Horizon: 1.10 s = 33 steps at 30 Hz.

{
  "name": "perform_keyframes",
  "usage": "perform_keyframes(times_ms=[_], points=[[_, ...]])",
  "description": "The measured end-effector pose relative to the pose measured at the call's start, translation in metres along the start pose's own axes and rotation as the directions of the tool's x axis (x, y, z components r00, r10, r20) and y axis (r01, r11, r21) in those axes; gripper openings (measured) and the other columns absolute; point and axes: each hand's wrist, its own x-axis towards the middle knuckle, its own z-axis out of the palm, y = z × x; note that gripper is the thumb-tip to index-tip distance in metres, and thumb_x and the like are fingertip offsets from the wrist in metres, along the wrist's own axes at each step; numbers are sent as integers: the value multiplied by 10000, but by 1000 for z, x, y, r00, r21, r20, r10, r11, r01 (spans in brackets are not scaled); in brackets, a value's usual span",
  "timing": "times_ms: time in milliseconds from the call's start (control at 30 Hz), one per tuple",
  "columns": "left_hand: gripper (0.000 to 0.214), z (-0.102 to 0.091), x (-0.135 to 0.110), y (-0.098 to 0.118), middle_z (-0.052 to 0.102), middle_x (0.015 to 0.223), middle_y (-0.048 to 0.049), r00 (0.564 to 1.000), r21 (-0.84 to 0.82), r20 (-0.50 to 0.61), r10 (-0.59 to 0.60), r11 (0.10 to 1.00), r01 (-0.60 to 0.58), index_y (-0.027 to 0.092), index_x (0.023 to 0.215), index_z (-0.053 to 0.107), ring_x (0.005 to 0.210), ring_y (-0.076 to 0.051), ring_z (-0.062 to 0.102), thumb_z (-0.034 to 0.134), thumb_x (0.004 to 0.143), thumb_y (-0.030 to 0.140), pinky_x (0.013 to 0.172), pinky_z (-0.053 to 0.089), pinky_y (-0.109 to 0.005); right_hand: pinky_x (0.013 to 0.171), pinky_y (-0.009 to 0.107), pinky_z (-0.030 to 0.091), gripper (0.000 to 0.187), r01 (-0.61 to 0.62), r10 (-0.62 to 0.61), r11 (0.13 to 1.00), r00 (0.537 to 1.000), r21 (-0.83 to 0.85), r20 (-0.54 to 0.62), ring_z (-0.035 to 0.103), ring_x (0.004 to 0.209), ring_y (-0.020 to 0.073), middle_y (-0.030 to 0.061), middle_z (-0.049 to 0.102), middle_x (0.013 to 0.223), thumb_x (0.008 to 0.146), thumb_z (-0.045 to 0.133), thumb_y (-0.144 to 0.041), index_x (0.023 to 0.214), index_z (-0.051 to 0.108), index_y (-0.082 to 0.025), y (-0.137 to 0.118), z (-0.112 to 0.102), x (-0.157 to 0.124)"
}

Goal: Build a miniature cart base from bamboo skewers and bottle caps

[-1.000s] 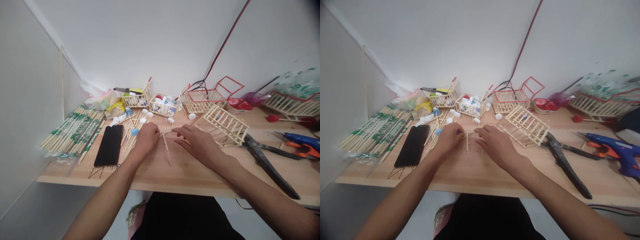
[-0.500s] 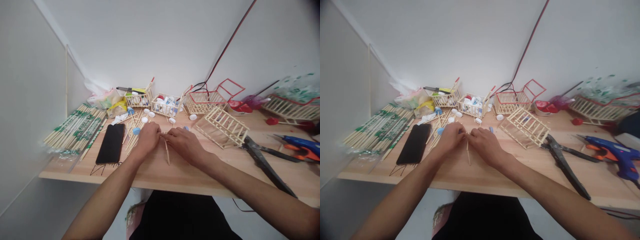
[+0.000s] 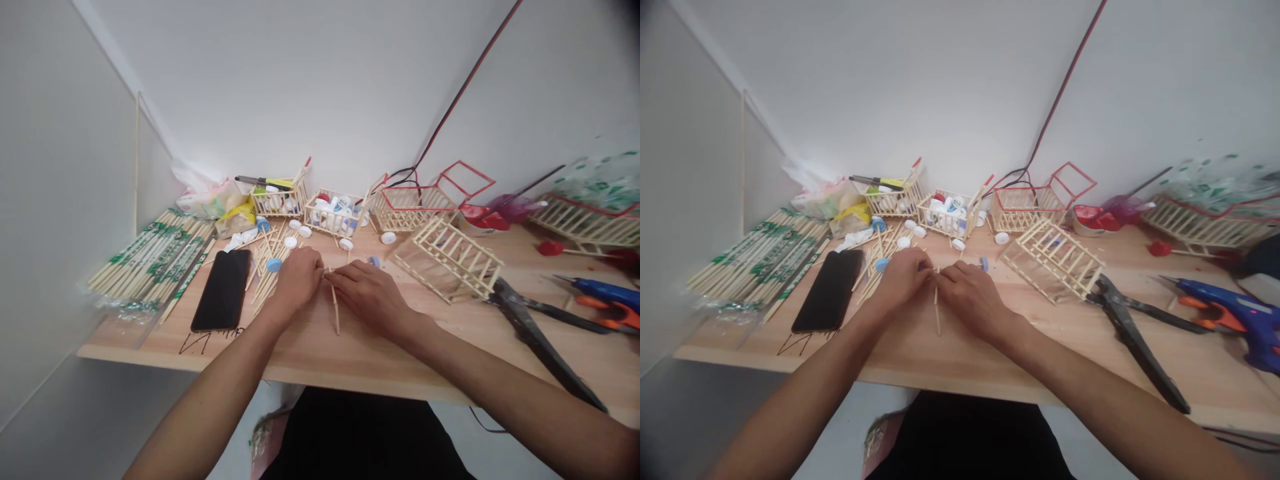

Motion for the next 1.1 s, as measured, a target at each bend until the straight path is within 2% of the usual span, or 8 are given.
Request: perform_keyframes(times_ms=[200,433,600,733,800,933,1033,1100], points=[[125,1,0,0,642,808,-38,1000,1,4,3,1000,-3,175,725,617,818,-175,563,525,774,107,778,433,-314,718,309,424,187,15,-15,1000,1000,15,1,556,818,194,77,677,861,899,541,-151,1024,681,-151,0,-1,0],[116,0,1,0,650,821,-39,1000,17,18,-7,1000,7,180,732,622,837,-180,575,538,773,111,785,437,-312,728,309,423,182,-9,8,1000,998,24,61,565,839,196,71,690,920,911,527,-167,1010,680,-176,-1,-5,0],[113,-2,-1,3,635,827,-46,1000,48,14,-10,999,10,178,737,622,842,-187,565,543,801,129,788,438,-324,732,304,424,295,-45,44,999,997,15,64,591,813,183,59,699,942,915,498,-126,1162,634,-211,1,-12,-6],[82,-3,-1,4,644,874,-49,999,52,29,-17,999,15,182,790,629,887,-197,567,559,803,141,825,440,-334,689,301,436,334,-195,194,980,980,41,31,623,817,197,56,705,887,922,488,-168,1229,610,-221,11,-26,-10],[98,-4,-1,4,651,915,-50,999,47,19,-26,999,25,187,838,626,915,-206,567,569,783,130,838,442,-342,708,295,451,336,-277,281,953,960,126,-15,636,847,193,52,711,918,926,492,-206,1242,604,-230,20,-33,-12],[198,-12,1,6,661,958,-42,999,-8,5,-36,999,36,202,892,616,929,-212,575,584,725,101,846,451,-351,754,289,471,248,-341,380,886,922,312,-72,658,853,176,35,733,917,908,514,-229,1089,683,-216,39,-44,-18],[265,-21,3,8,669,985,-36,1000,-95,8,-23,995,23,208,940,619,919,-204,591,603,698,103,830,468,-345,631,256,454,209,-426,479,806,878,410,-29,643,702,145,16,739,837,904,515,-254,989,701,-212,48,-48,-22],[286,-26,5,9,668,1009,-34,999,-143,-37,-15,990,10,212,970,626,920,-196,594,604,701,118,801,481,-325,569,240,422,207,-471,527,752,850,462,8,611,627,124,11,738,834,909,510,-280,894,705,-213,50,-51,-23]])
